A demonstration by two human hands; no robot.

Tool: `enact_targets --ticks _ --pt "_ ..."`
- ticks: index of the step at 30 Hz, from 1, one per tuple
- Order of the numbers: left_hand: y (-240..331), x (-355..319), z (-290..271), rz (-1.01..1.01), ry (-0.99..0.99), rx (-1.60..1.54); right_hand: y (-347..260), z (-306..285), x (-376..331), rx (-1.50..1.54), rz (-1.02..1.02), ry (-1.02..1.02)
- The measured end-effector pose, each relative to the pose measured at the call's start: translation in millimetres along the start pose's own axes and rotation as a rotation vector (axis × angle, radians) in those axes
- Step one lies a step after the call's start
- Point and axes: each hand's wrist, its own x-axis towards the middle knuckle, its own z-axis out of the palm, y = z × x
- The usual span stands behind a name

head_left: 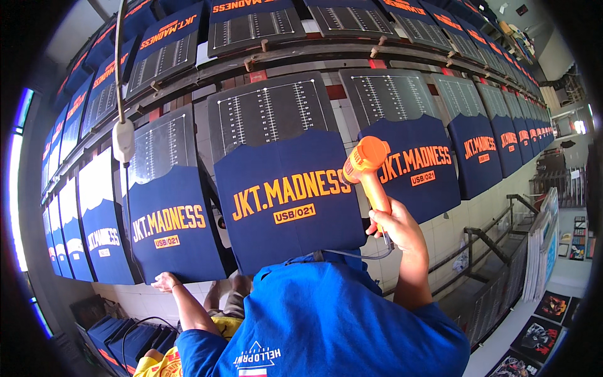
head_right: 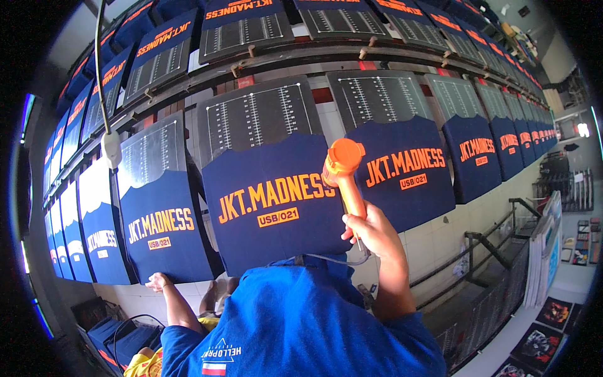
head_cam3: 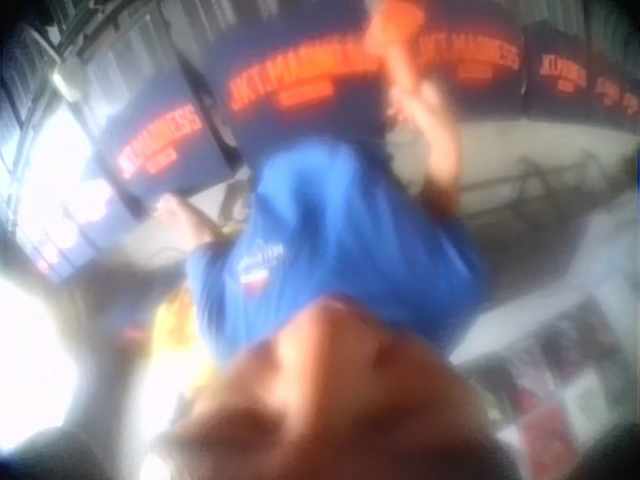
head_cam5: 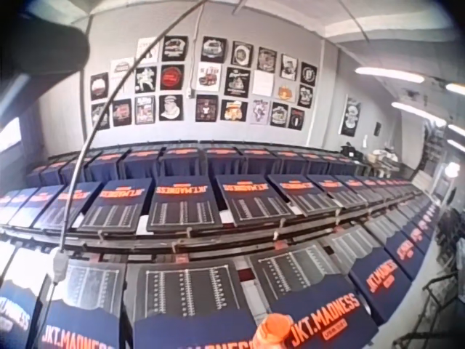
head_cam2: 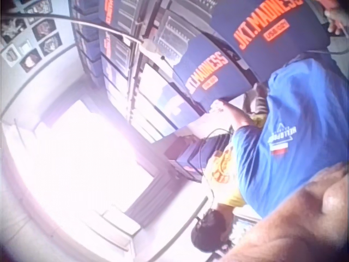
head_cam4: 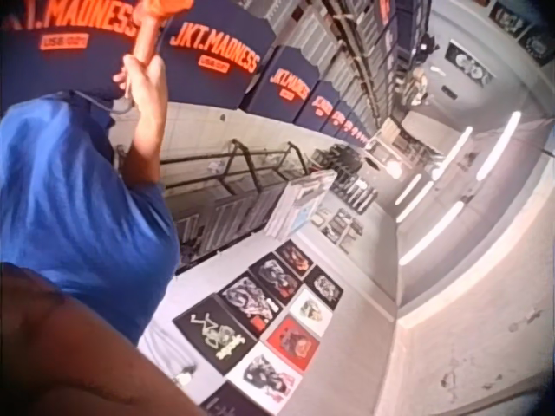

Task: The person uses a heat gun to dry the ink on a row of screen-printed t-shirts mounted on boards, occasionally touching the shirts by hand to check for dryness.

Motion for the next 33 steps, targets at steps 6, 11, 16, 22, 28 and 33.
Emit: enact_targets --ticks 6,11,16,22,28,33 --pt "14.5 -25.3 -9.9 -0.112 -0.143 -0.131 4.1 0.2 -12.7 -0.005 0.048 0.024" --pt "-1.0 -3.0 -2.2 -0.072 -0.112 -0.138 7.6 0.9 -18.5 -0.001 0.053 -0.008" --pt "1.9 -12.4 -5.7 -0.091 -0.125 -0.181 8.4 7.2 -13.5 -0.008 0.052 -0.046" --pt "-0.1 -2.4 -9.6 -0.059 -0.097 -0.167 5.8 10.4 -6.0 -0.044 0.067 -0.147" --pt "4.3 -9.7 -9.1 -0.134 -0.112 -0.138 1.0 15.4 2.6 -0.058 0.046 -0.118" --pt "0.4 -2.8 -1.9 -0.186 -0.087 -0.106 -2.2 20.0 13.1 -0.05 0.003 -0.093"
